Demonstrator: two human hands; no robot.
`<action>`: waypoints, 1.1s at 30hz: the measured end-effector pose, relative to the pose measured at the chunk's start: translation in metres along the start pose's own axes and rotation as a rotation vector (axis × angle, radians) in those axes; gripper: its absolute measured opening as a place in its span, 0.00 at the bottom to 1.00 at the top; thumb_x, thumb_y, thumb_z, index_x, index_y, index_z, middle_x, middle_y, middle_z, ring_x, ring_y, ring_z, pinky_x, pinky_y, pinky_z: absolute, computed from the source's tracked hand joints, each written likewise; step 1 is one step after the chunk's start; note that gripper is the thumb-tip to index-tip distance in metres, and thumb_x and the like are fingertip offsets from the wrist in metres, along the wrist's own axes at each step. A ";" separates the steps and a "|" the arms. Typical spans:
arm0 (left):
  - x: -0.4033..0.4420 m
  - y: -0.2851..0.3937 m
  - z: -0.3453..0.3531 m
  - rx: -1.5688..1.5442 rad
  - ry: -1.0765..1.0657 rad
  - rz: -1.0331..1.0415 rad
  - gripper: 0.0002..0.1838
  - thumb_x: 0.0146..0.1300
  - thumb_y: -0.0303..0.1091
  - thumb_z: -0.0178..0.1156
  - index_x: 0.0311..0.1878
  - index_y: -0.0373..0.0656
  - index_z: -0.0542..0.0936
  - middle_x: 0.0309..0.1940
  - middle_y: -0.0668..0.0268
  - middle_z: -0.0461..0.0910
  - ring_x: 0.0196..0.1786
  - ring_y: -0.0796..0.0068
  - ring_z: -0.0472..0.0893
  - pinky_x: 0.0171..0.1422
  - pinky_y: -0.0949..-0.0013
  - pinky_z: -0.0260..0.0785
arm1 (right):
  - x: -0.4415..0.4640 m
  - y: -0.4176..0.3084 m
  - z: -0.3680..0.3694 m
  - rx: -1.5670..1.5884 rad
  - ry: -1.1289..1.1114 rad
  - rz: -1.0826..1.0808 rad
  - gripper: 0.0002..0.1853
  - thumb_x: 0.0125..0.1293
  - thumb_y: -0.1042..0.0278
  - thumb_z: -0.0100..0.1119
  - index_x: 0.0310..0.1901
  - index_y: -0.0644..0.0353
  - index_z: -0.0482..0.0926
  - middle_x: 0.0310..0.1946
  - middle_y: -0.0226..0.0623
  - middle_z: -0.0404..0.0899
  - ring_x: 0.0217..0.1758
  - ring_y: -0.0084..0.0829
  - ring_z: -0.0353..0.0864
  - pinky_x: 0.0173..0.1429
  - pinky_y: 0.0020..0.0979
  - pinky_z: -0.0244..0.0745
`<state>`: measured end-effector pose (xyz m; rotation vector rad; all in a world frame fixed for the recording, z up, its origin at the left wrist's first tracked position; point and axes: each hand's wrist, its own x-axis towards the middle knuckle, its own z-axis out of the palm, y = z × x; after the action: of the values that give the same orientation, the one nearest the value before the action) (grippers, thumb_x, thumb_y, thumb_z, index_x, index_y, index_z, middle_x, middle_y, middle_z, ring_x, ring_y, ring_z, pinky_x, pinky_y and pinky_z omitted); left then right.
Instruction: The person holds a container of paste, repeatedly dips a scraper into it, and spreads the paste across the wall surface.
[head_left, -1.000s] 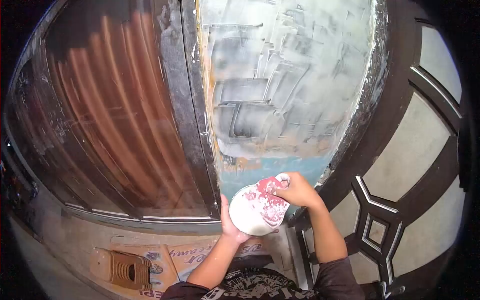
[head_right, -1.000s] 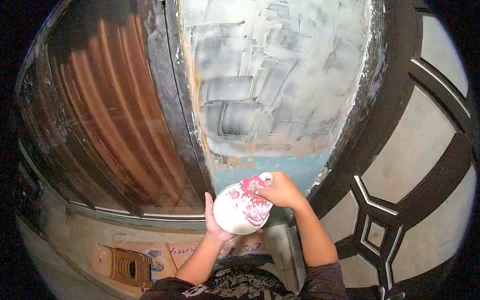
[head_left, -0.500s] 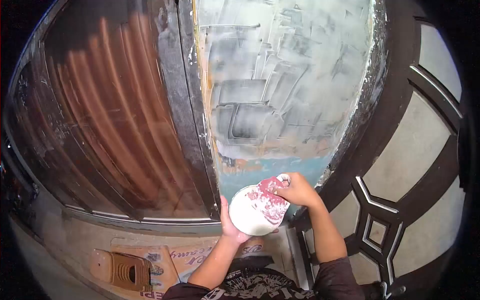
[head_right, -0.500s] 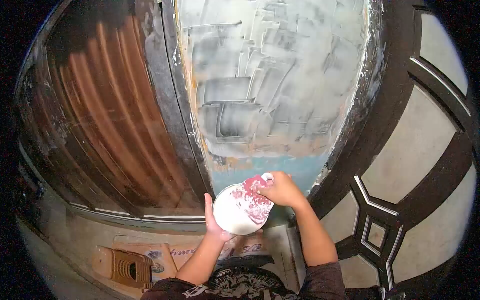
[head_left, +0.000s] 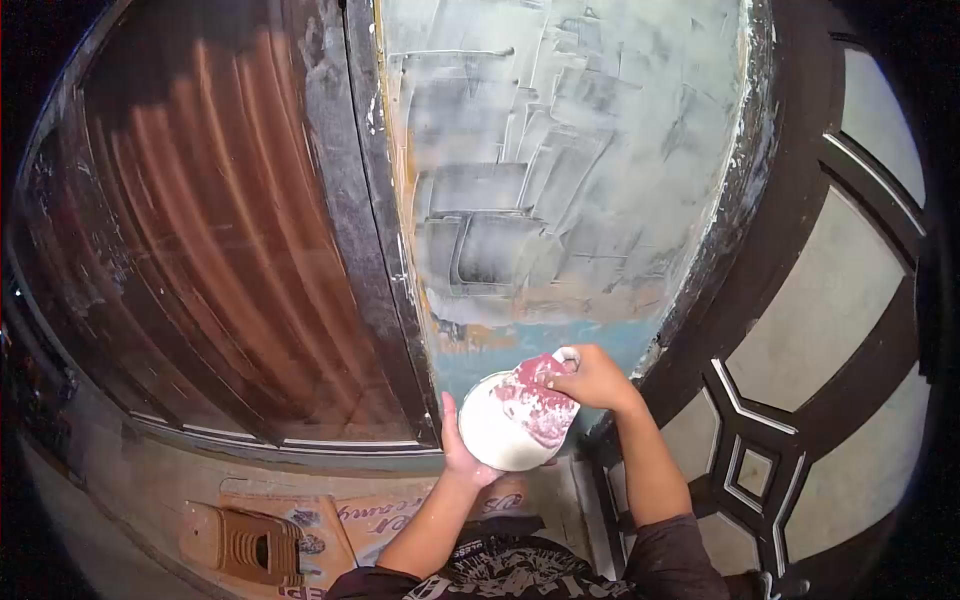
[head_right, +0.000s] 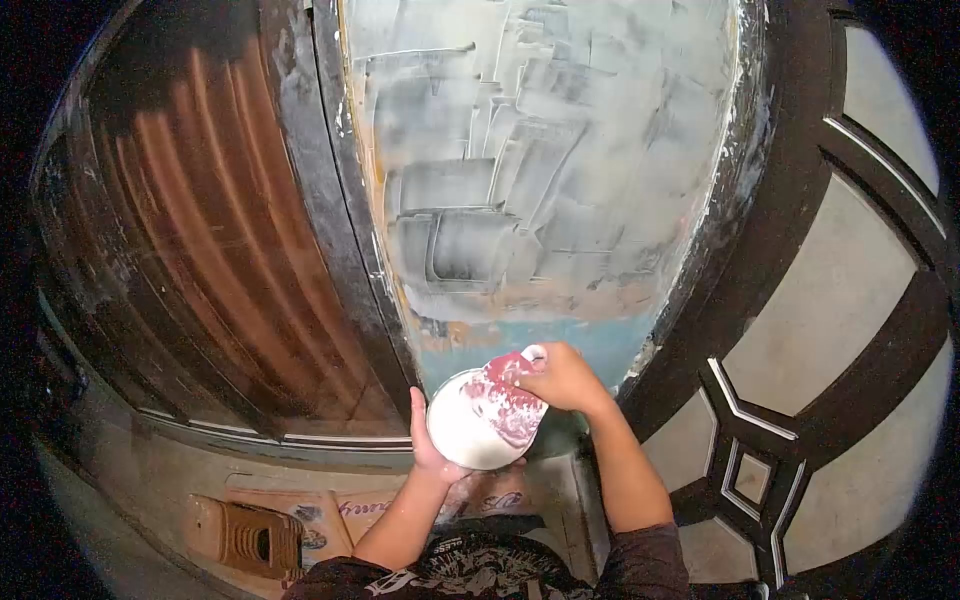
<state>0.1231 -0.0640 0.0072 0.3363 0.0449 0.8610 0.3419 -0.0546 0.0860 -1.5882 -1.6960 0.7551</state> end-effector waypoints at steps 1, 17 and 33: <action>0.001 0.000 0.000 -0.012 -0.019 -0.006 0.55 0.65 0.81 0.37 0.77 0.40 0.62 0.74 0.51 0.66 0.73 0.44 0.69 0.75 0.37 0.61 | -0.002 -0.012 -0.006 0.049 -0.012 0.035 0.13 0.55 0.68 0.71 0.39 0.66 0.85 0.29 0.38 0.85 0.33 0.25 0.81 0.42 0.33 0.77; 0.046 -0.002 -0.014 -0.016 0.025 0.089 0.57 0.63 0.83 0.36 0.79 0.43 0.57 0.78 0.51 0.59 0.75 0.41 0.65 0.74 0.30 0.58 | 0.025 -0.011 -0.024 0.300 0.031 -0.192 0.12 0.65 0.70 0.70 0.46 0.66 0.81 0.37 0.27 0.84 0.41 0.17 0.78 0.46 0.26 0.76; 0.068 0.030 -0.056 0.055 0.040 0.101 0.60 0.54 0.89 0.37 0.79 0.52 0.59 0.77 0.50 0.59 0.73 0.29 0.63 0.62 0.09 0.53 | 0.140 -0.031 -0.001 -0.798 0.507 -0.703 0.08 0.63 0.59 0.65 0.38 0.53 0.83 0.36 0.33 0.83 0.42 0.40 0.78 0.48 0.44 0.66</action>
<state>0.1357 0.0206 -0.0296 0.3754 0.0891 0.9676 0.3213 0.0818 0.1240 -1.2952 -2.0432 -0.6969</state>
